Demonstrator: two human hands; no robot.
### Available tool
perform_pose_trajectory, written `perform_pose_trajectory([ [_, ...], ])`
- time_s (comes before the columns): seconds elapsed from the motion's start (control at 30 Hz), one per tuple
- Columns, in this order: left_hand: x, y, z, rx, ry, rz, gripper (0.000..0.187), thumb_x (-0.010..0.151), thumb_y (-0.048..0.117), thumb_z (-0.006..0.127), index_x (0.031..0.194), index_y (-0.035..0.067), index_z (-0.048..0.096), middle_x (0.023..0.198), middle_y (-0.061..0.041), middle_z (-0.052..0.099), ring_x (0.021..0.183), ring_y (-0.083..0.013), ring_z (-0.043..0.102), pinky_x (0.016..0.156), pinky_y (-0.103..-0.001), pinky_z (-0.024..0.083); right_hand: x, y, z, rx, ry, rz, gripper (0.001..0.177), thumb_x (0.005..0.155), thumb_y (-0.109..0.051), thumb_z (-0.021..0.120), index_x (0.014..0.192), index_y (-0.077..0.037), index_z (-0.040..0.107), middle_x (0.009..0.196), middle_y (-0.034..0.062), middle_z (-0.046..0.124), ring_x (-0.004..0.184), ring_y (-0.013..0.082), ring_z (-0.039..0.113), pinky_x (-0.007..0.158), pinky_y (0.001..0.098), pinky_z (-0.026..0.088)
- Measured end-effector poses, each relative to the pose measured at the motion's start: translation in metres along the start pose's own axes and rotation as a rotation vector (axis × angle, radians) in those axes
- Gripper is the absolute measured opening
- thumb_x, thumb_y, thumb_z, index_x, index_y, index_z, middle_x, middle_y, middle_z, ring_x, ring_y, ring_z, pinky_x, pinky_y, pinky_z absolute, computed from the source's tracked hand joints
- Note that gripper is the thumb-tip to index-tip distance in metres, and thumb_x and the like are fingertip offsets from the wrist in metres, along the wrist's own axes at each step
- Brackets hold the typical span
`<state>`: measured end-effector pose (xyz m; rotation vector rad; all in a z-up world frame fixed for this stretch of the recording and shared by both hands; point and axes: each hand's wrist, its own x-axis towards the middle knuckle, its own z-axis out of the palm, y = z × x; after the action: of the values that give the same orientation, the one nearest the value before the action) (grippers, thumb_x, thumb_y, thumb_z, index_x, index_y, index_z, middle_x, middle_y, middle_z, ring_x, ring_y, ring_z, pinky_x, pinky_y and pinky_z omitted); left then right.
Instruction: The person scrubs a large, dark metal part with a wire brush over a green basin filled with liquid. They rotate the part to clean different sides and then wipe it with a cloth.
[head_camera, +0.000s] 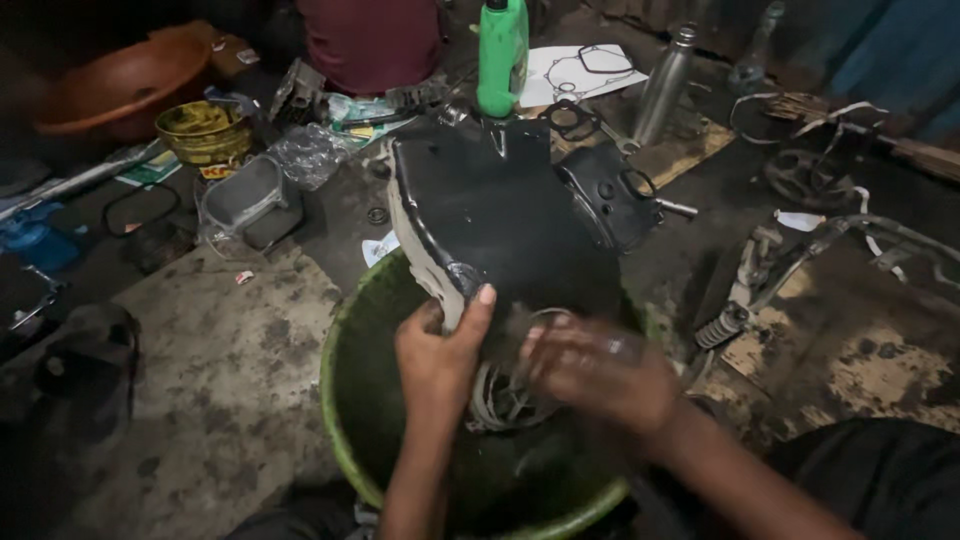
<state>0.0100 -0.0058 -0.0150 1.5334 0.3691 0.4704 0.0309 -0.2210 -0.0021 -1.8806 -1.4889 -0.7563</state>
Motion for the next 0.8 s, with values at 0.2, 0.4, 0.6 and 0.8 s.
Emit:
perform_pose_trajectory([
  [0.2,0.004,0.000,-0.001,-0.009,0.092,-0.026,0.042,0.082,0.036,0.081,0.096,-0.003,0.076,0.088,-0.008,0.079,0.078,-0.0141,0.070,0.076,-0.030,0.055,-0.012,-0.014,0.008,-0.115,-0.103,-0.019,0.023,0.090,-0.011,0.074,0.113,-0.015,0.070,0.120,0.0014,0.071,0.123,0.0251,0.069,0.101,0.0427,0.055],
  [0.4,0.007,0.001,-0.004,0.030,0.187,-0.002,0.041,0.082,0.033,0.082,0.096,-0.005,0.076,0.087,-0.008,0.079,0.077,-0.0149,0.070,0.075,-0.030,0.055,-0.022,-0.040,0.021,0.112,-0.411,-0.213,0.027,0.091,-0.019,0.070,0.117,-0.010,0.067,0.126,0.0055,0.067,0.131,0.0298,0.061,0.105,0.0459,0.051],
  [0.6,-0.001,0.006,-0.002,-0.052,0.258,0.039,0.036,0.085,0.029,0.081,0.095,-0.005,0.075,0.086,-0.007,0.077,0.077,-0.0143,0.067,0.076,-0.030,0.055,-0.044,-0.023,0.035,0.304,-0.126,0.167,0.030,0.089,-0.001,0.070,0.118,-0.006,0.067,0.123,0.0080,0.070,0.118,0.0265,0.069,0.098,0.0385,0.056],
  [0.8,-0.008,0.000,0.016,-0.248,0.347,-0.026,0.032,0.086,0.025,0.079,0.098,-0.004,0.074,0.090,-0.006,0.074,0.078,-0.0143,0.067,0.075,-0.032,0.055,-0.024,-0.018,0.037,0.384,0.447,0.721,0.029,0.083,0.007,0.076,0.110,0.000,0.066,0.107,0.0107,0.072,0.095,0.0205,0.072,0.087,0.0310,0.061],
])
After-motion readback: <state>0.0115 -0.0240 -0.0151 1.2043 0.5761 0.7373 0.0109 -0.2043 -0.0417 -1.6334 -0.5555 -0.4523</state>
